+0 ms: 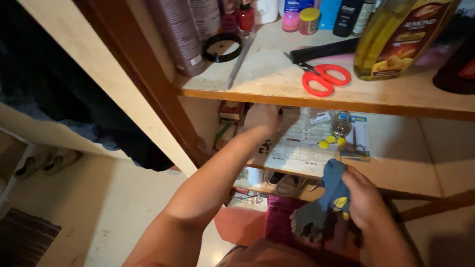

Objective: The person wipes a wooden shelf with a blue cloth, then picks up and wipes several small bottles and containers one by one before placing them back. The person also wipes a hairbrush and returns it to the shelf.

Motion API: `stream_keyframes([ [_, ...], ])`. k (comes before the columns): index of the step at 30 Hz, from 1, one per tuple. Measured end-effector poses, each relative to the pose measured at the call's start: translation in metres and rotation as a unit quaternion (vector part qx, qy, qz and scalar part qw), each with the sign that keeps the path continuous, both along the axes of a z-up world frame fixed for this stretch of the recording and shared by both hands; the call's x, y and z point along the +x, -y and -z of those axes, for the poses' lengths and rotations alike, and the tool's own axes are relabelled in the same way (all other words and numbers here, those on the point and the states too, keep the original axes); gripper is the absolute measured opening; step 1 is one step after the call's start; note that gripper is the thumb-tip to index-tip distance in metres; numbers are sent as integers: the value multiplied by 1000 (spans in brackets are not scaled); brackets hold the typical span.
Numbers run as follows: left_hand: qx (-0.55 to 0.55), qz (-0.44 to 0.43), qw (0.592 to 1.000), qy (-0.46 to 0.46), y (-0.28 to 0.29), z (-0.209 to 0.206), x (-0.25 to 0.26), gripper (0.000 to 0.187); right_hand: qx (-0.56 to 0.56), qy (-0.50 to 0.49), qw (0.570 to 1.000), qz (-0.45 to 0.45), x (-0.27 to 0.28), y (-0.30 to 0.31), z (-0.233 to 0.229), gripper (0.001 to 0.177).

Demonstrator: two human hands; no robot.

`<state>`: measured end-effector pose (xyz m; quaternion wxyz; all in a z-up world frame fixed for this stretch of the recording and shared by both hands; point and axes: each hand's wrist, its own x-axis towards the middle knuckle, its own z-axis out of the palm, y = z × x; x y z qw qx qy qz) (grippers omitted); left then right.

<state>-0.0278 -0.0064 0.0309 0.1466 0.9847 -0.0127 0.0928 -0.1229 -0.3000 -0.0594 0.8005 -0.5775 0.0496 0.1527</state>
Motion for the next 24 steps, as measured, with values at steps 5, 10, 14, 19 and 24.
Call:
stream_keyframes([
  [5, -219, 166, 953, 128, 45, 14, -101, 47, 49, 20, 999, -11, -1, -11, -9, 35],
  [10, -460, 238, 853, 71, 62, 45, -152, 78, 72, 27, 993, -87, -1, -45, -17, 35],
  [14, -446, 88, 891, -26, 31, 66, -146, 56, -172, 208, 942, -199, 22, -73, -29, 41],
  [19, -442, 58, 880, 167, -12, 82, -151, 40, -455, 391, 799, -50, 60, -106, -65, 36],
  [24, -330, 1, 933, 146, -35, 70, -161, 34, -469, 498, 728, -52, 91, -155, -72, 46],
])
